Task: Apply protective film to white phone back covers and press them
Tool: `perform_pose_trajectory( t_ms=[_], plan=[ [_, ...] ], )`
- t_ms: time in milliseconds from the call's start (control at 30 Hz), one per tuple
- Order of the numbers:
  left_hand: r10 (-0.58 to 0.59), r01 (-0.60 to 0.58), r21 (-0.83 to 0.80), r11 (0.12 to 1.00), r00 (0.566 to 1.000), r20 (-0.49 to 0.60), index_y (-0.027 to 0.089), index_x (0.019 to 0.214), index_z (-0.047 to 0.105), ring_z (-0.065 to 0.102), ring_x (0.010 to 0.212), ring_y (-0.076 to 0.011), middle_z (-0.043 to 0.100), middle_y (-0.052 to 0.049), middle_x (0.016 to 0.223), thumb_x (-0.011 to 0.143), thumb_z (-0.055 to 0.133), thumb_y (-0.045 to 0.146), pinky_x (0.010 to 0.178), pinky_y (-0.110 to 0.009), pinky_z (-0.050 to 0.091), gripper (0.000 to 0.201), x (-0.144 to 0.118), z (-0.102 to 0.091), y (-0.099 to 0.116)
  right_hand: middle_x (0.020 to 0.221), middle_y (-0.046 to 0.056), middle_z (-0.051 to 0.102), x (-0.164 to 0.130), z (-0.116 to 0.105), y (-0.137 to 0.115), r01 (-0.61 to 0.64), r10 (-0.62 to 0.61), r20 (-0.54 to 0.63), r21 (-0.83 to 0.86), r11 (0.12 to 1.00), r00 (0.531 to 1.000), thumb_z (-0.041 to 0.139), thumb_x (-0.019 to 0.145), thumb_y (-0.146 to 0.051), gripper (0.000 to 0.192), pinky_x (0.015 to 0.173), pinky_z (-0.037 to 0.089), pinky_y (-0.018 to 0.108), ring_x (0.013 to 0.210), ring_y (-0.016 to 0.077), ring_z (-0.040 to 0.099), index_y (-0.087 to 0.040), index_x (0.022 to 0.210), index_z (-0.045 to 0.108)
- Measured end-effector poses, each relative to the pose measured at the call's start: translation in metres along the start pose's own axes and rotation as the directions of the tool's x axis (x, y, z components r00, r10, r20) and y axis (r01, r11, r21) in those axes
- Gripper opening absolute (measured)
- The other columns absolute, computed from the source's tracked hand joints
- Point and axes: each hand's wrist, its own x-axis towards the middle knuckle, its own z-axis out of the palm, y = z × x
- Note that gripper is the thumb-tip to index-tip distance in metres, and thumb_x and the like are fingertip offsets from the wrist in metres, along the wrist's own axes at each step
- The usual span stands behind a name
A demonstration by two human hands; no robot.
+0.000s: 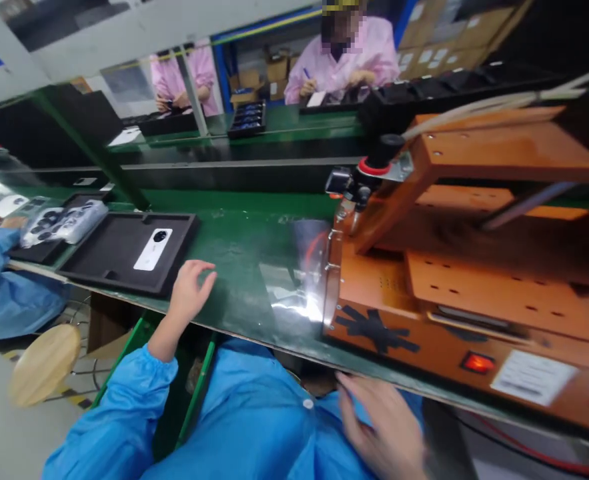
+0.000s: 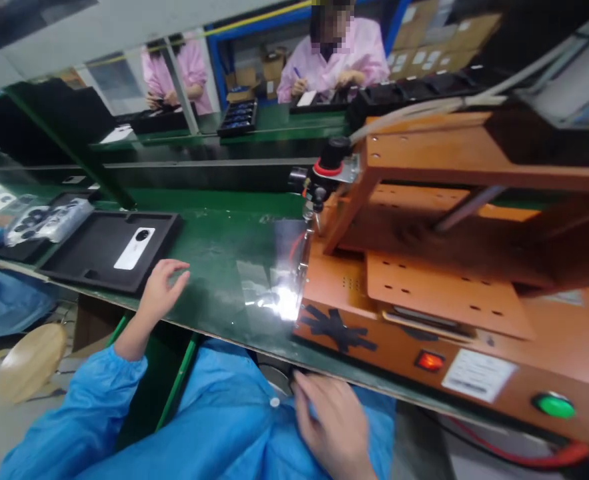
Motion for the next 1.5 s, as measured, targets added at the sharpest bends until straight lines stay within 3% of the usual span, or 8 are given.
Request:
perform_pose_trajectory(
  t_ms=[200, 367, 533, 667, 800, 1000, 1267, 1500],
  plan=[
    [0.066, -0.054, -0.102, 0.993, 0.991, 0.117, 0.023, 0.109, 0.077, 0.067, 0.116, -0.0261, 0.072, -0.01, 0.118, 0.1, 0.062, 0.038, 0.105, -0.044, 0.054, 0.023, -0.029, 0.043, 0.034, 0.15, 0.022, 0.064, 0.042, 0.054, -0.012, 0.051, 0.034, 0.302, -0.269, 0.962, 0.953, 0.068, 0.101, -0.026, 0.053, 0.099, 0.056, 0.049, 0.133, 0.0365, 0.062, -0.003, 0.147, 0.058],
    [-0.11, 0.155, -0.238, 0.959, 0.975, 0.194, 0.021, 0.107, 0.078, 0.068, 0.075, -0.0168, 0.074, -0.005, 0.089, 0.101, 0.062, 0.047, 0.068, -0.029, 0.055, 0.031, -0.067, 0.03, 0.041, 0.133, 0.017, 0.075, 0.032, 0.069, -0.014, 0.203, -0.1, 0.362, -0.26, 0.944, 0.927, 0.06, 0.103, -0.01, 0.027, 0.08, 0.054, 0.039, 0.101, 0.0267, 0.07, -0.006, 0.127, 0.072],
    [-0.29, 0.568, -0.37, 0.735, 0.757, 0.586, 0.016, 0.099, 0.077, 0.068, 0.054, -0.0168, 0.07, -0.004, 0.061, 0.094, 0.064, 0.072, 0.049, -0.024, 0.052, 0.058, -0.092, 0.028, 0.055, 0.114, 0.013, 0.081, 0.028, 0.053, -0.023, 0.161, -0.147, 0.15, -0.085, 0.983, 0.978, 0.057, 0.106, -0.009, 0.019, 0.075, 0.05, 0.036, 0.092, 0.0215, 0.07, -0.01, 0.116, 0.074],
    [-0.286, 0.749, -0.497, 0.438, 0.64, 0.713, 0.014, 0.138, 0.063, 0.082, 0.088, -0.029, 0.08, -0.021, 0.117, 0.09, 0.065, 0.078, 0.054, -0.03, 0.063, 0.08, -0.08, 0.045, 0.066, 0.116, 0.012, 0.081, 0.032, 0.029, -0.043, 0.24, -0.245, 0.104, 0.054, 0.969, 0.964, 0.059, 0.104, -0.011, 0.02, 0.076, 0.052, 0.036, 0.093, 0.0206, 0.072, -0.011, 0.115, 0.075],
    [-0.373, 0.712, -0.639, 0.293, 0.7, 0.609, 0.015, 0.131, 0.064, 0.081, 0.099, -0.0292, 0.078, -0.02, 0.124, 0.084, 0.084, 0.056, 0.067, -0.032, 0.068, 0.066, -0.057, 0.063, 0.069, 0.12, 0.014, 0.079, 0.029, 0.022, -0.057, 0.334, -0.363, 0.233, 0.155, 0.93, 0.902, 0.053, 0.105, -0.01, 0.026, 0.081, 0.057, 0.037, 0.1, 0.0218, 0.073, -0.008, 0.115, 0.077],
    [-0.325, 0.584, -0.72, 0.376, 0.81, 0.488, 0.017, 0.112, 0.074, 0.079, 0.106, -0.0281, 0.079, -0.015, 0.122, 0.092, 0.073, 0.058, 0.07, -0.031, 0.068, 0.045, -0.049, 0.068, 0.075, 0.116, 0.011, 0.08, 0.036, 0.032, -0.052, 0.108, -0.204, 0.315, 0.297, 0.949, 0.927, 0.063, 0.107, -0.024, 0.02, 0.076, 0.059, 0.038, 0.094, 0.0204, 0.074, -0.011, 0.119, 0.073],
    [-0.136, 0.42, -0.671, 0.611, 0.891, 0.434, 0.021, 0.12, 0.079, 0.078, 0.086, -0.0175, 0.082, -0.005, 0.093, 0.093, 0.078, 0.045, 0.086, -0.03, 0.065, 0.036, -0.065, 0.047, 0.097, 0.124, 0.011, 0.079, 0.097, 0.046, -0.03, -0.05, 0.052, -0.02, 0.1, 0.994, 0.998, 0.07, 0.1, -0.013, 0.023, 0.093, 0.06, 0.041, 0.111, 0.0255, 0.075, -0.018, 0.121, 0.075],
    [-0.123, 0.361, -0.64, 0.678, 0.915, 0.385, 0.021, 0.1, 0.078, 0.076, 0.083, -0.0181, 0.081, -0.006, 0.094, 0.096, 0.072, 0.055, 0.078, -0.028, 0.064, 0.035, -0.07, 0.04, 0.103, 0.119, 0.01, 0.081, 0.105, 0.063, -0.022, -0.068, 0.068, -0.035, -0.011, 0.998, 0.997, 0.07, 0.103, -0.02, 0.021, 0.087, 0.059, 0.041, 0.103, 0.0252, 0.075, -0.017, 0.123, 0.075]
  ],
)
